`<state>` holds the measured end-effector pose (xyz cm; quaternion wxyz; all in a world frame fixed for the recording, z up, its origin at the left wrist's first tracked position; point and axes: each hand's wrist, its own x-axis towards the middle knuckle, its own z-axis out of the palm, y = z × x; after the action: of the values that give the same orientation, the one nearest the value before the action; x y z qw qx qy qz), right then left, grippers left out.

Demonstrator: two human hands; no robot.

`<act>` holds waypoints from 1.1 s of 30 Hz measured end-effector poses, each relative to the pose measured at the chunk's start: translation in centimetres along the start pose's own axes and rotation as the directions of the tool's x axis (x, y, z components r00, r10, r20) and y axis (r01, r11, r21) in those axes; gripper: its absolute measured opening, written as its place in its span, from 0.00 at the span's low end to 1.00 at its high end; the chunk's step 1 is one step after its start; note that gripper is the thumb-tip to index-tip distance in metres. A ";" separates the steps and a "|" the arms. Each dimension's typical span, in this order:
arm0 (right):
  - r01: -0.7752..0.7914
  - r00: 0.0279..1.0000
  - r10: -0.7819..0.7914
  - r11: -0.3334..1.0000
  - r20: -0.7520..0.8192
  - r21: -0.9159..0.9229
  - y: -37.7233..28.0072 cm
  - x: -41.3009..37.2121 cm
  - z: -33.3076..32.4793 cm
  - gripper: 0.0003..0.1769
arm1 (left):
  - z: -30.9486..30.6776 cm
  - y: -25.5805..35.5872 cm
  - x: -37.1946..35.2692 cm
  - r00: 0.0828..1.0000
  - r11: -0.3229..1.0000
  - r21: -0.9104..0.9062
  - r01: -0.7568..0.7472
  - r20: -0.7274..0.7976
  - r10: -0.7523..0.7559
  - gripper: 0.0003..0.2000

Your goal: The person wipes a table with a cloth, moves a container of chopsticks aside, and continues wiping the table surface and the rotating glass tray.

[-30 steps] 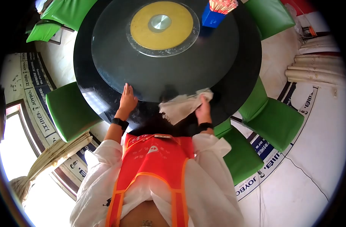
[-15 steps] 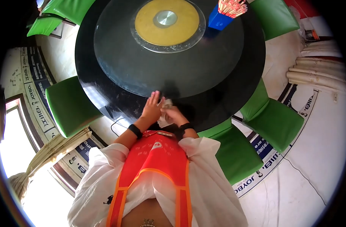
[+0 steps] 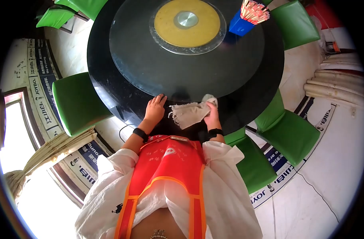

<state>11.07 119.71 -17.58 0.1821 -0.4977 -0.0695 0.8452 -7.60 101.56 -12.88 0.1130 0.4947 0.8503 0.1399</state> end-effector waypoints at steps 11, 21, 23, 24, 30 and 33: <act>0.084 0.979 0.080 0.680 0.188 -0.728 8.1 -1.5 10.0 0.12 | -0.6 0.2 -0.7 0.996 0.998 -0.005 0.057 0.072 -0.057 0.23; 0.658 0.347 -0.927 0.348 -0.141 -0.668 -3.8 -0.7 1.2 0.22 | 0.7 -4.5 -1.4 0.911 0.868 -0.286 0.406 0.194 -0.363 0.12; 0.652 0.413 -0.892 0.430 -0.183 -0.624 -5.1 -2.4 1.2 0.22 | 2.3 -6.7 -1.8 0.904 0.810 -0.406 0.424 0.239 -0.353 0.14; 0.670 0.378 -0.919 0.353 -0.110 -0.653 -5.2 -2.3 0.5 0.19 | 4.3 -8.5 -2.0 0.859 0.703 -0.494 0.512 0.298 -0.417 0.15; 0.507 0.743 -0.431 -0.135 0.511 -0.851 0.2 -3.6 -3.6 0.17 | 0.5 -10.3 0.5 0.672 0.049 -0.793 0.607 0.480 -0.564 0.15; 0.548 0.762 -0.206 -0.298 0.614 -0.781 4.3 -6.7 -4.4 0.14 | 0.0 -12.0 2.0 0.675 -0.232 -0.901 0.367 0.429 -0.601 0.12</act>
<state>16.77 112.96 -15.60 0.0053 -0.3028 -0.8462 0.4384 -18.29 97.67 -17.20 0.3869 -0.1202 0.6315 0.6611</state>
